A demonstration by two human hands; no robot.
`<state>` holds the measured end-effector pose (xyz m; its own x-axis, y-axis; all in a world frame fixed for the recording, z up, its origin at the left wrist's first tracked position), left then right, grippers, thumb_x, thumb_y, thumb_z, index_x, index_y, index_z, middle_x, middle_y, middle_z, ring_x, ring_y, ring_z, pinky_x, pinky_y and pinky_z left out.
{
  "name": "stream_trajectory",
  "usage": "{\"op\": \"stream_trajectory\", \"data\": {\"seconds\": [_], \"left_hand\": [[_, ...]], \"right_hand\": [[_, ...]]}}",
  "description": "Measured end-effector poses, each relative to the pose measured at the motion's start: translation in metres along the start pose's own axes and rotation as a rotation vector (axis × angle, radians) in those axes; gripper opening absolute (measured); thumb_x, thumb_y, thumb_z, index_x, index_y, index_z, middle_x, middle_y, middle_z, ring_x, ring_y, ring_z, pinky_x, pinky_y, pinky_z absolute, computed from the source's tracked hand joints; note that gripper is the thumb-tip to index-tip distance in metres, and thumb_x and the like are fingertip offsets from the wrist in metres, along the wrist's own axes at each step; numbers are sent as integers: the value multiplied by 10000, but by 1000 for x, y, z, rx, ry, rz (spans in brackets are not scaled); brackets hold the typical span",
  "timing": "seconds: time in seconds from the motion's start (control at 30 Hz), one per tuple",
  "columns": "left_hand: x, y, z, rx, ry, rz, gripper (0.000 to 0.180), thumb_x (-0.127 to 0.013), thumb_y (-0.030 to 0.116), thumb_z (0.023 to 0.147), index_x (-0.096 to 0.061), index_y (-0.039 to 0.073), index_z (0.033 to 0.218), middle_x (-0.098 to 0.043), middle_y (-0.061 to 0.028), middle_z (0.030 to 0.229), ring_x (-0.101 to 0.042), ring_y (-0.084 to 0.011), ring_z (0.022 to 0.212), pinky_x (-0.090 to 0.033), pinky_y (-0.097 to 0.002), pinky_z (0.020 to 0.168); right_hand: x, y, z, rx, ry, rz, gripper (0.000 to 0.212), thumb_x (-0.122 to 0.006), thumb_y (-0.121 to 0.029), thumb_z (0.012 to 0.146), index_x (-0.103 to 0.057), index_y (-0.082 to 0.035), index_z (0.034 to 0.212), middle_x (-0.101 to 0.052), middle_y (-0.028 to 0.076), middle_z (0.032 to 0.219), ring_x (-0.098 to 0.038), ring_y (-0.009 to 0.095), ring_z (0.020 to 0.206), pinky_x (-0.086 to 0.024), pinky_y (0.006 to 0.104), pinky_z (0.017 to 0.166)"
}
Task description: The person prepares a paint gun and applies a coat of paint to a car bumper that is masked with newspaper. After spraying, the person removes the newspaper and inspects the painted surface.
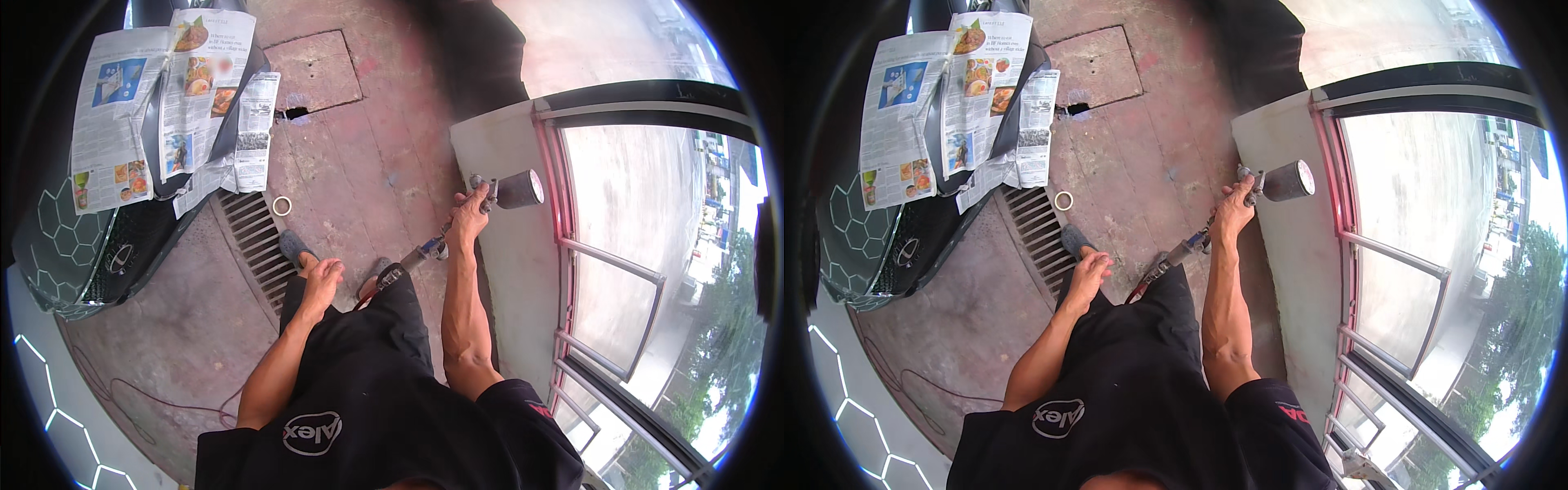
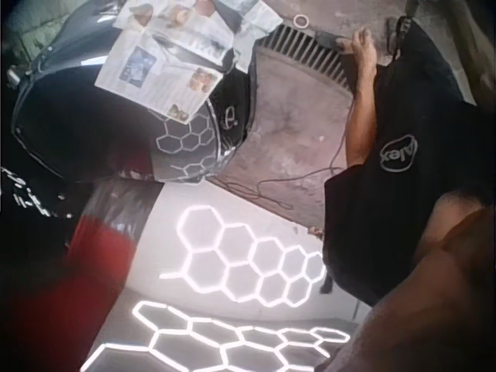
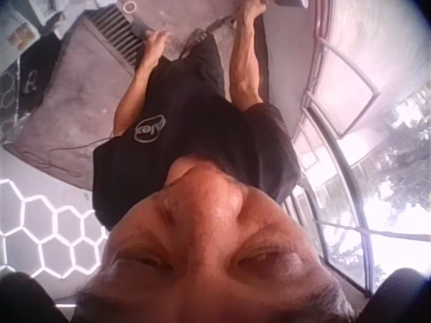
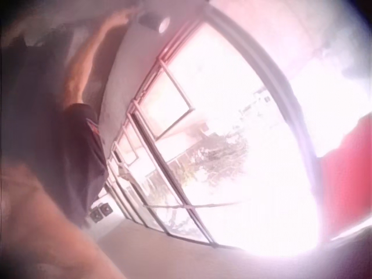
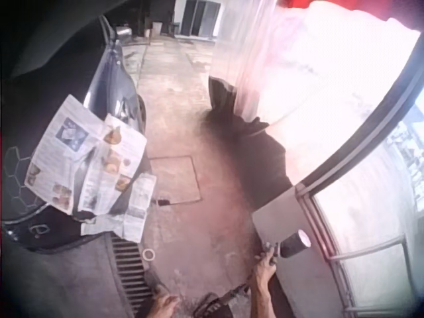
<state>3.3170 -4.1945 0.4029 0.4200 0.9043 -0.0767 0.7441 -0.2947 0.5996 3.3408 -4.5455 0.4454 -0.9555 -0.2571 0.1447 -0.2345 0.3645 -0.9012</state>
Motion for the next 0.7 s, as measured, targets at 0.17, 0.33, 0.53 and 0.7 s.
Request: {"op": "stream_trajectory", "data": {"seconds": [0.17, 0.33, 0.53, 0.7], "left_hand": [[-36, 54, 84, -135, -138, -39, 395, -588, 330, 1132, -673, 1, 1333, -730, -91, 1247, -679, -183, 1092, -529, -336, 985], [-122, 112, 195, -245, -247, 116, 423, -552, 311, 1137, -684, -32, 1345, -737, -72, 1135, -673, -155, 1073, -530, -295, 953], [-165, 171, 261, -10, -441, -120, 361, -559, 249, 1124, -712, -9, 1323, -718, -26, 1062, -609, -109, 933, -482, -269, 828], [-170, 183, 302, 43, -492, -174, 356, -529, 224, 1126, -726, -13, 1304, -714, -20, 1028, -597, -104, 920, -477, -274, 827]], "right_hand": [[-66, 11, 31, 9, 2, -82, 683, -637, -692, 1019, -610, -14, 1099, -638, 60, 813, -443, 96, 471, -350, 289, 435], [-120, 19, 56, 53, -96, -85, 691, -609, -653, 1055, -604, 30, 1162, -661, 89, 897, -458, 102, 476, -353, 300, 432], [-172, 21, 103, 46, -80, -103, 582, -600, -608, 1081, -574, -30, 1021, -603, 59, 834, -463, 88, 485, -362, 287, 433], [-194, 25, 135, 37, -121, -126, 582, -588, -611, 1085, -576, -32, 1037, -607, 61, 842, -472, 90, 507, -373, 284, 445]]}}
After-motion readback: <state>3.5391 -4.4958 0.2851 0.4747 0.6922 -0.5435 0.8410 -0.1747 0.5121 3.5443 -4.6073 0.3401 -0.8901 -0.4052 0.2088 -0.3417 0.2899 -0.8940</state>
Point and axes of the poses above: each hand's wrist, its own z-axis towards the middle knuckle, its own x-axis out of the back of the hand, y = z × x, the point moved 1 cm from there along z, towards the middle knuckle
